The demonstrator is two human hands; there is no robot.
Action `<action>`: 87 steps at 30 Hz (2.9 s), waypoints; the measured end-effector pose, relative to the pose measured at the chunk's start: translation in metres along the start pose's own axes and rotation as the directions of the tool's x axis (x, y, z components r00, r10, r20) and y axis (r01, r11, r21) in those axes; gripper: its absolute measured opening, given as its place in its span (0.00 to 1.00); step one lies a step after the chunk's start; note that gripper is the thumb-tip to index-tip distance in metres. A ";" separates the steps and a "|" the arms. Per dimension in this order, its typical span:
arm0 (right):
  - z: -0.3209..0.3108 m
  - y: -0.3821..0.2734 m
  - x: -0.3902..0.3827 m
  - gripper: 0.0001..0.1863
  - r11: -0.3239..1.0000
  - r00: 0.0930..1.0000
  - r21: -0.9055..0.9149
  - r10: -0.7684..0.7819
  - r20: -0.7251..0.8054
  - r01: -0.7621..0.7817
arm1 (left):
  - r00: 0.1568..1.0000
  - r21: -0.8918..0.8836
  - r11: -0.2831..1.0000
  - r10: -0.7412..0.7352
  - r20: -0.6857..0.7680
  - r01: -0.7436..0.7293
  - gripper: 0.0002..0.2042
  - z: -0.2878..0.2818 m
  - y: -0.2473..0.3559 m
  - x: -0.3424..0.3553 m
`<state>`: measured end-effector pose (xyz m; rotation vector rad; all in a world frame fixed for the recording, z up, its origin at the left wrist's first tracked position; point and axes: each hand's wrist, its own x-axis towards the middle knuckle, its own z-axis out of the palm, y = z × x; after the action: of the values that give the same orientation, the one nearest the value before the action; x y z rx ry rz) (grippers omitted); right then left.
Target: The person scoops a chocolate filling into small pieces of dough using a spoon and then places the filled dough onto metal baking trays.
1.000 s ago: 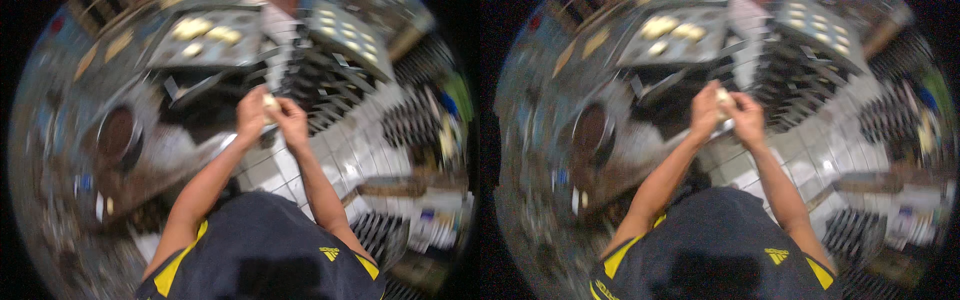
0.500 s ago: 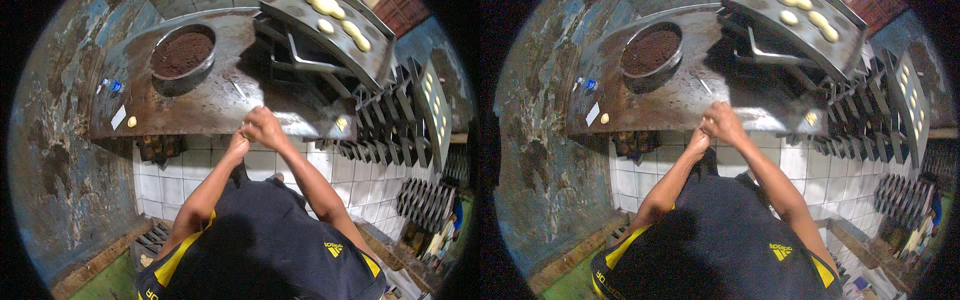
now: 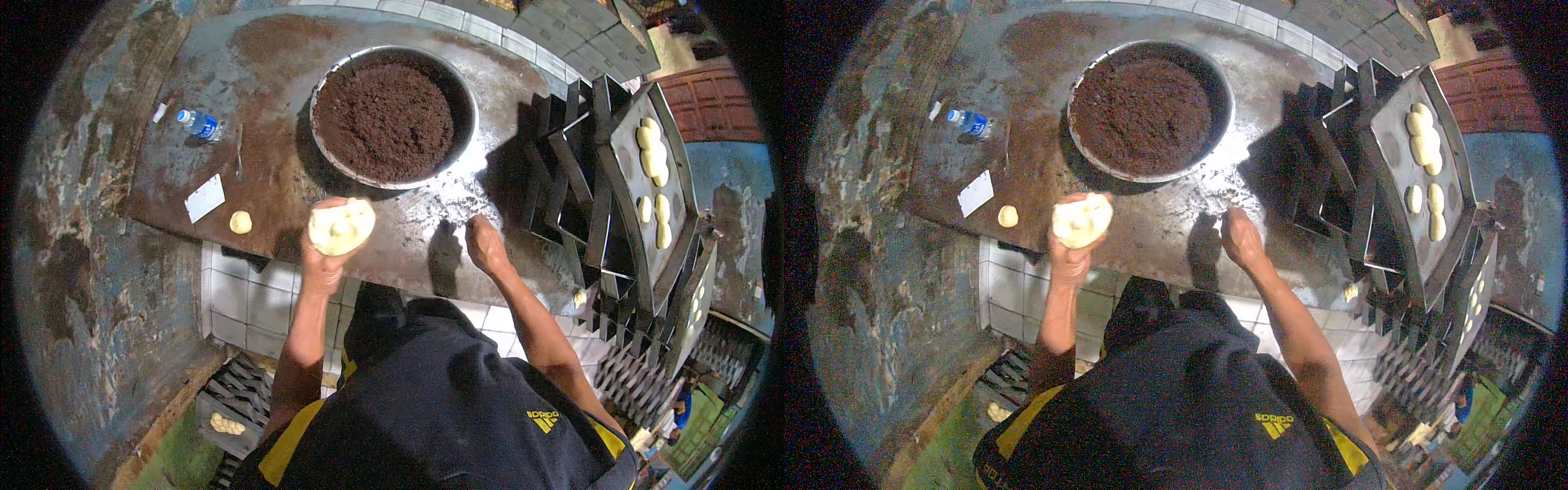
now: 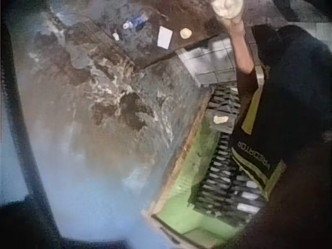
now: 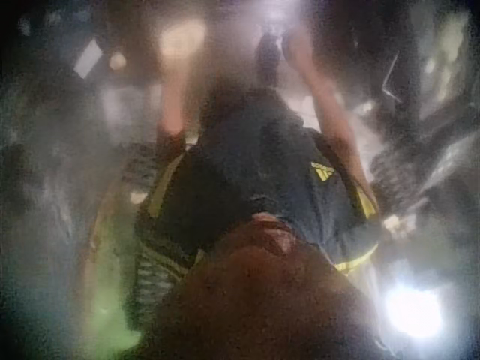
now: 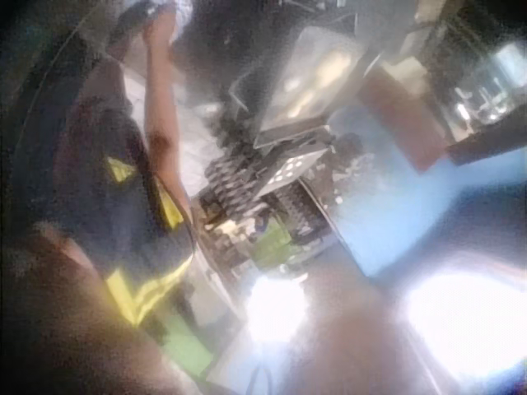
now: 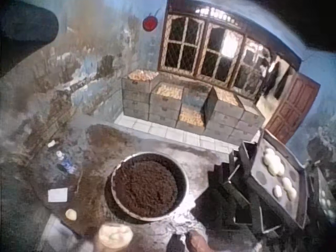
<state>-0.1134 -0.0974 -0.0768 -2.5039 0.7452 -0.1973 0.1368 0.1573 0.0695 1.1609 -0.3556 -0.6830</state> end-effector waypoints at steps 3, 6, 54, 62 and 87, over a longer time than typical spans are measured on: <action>-0.018 -0.016 -0.009 0.09 0.990 0.991 -0.084 0.118 0.064 -0.112 | 0.995 -0.048 0.995 0.085 -0.041 -0.087 0.32 -0.029 0.012 0.019; -0.025 -0.031 -0.031 0.10 0.893 0.857 -0.219 0.443 0.262 -0.394 | 0.928 0.458 0.815 0.367 0.067 -0.356 0.33 -0.044 0.024 0.023; -0.065 -0.170 0.164 0.13 0.880 0.980 0.462 0.015 0.199 -0.107 | 0.993 0.411 0.912 0.051 -0.105 -0.004 0.29 -0.001 -0.041 0.117; -0.067 -0.157 0.032 0.14 0.998 0.986 -0.067 -0.001 -0.166 -0.010 | 0.996 0.778 0.622 0.061 0.068 -0.091 0.24 0.059 -0.071 0.146; -0.159 -0.085 -0.278 0.34 0.510 0.548 0.840 0.656 -0.519 0.186 | 0.662 0.333 0.914 -0.101 0.742 -0.234 0.17 0.261 -0.097 -0.175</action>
<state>-0.3499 0.0457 0.1052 -1.1783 1.0383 -1.3380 -0.1773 0.0632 0.0922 1.1931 -1.3050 -1.0466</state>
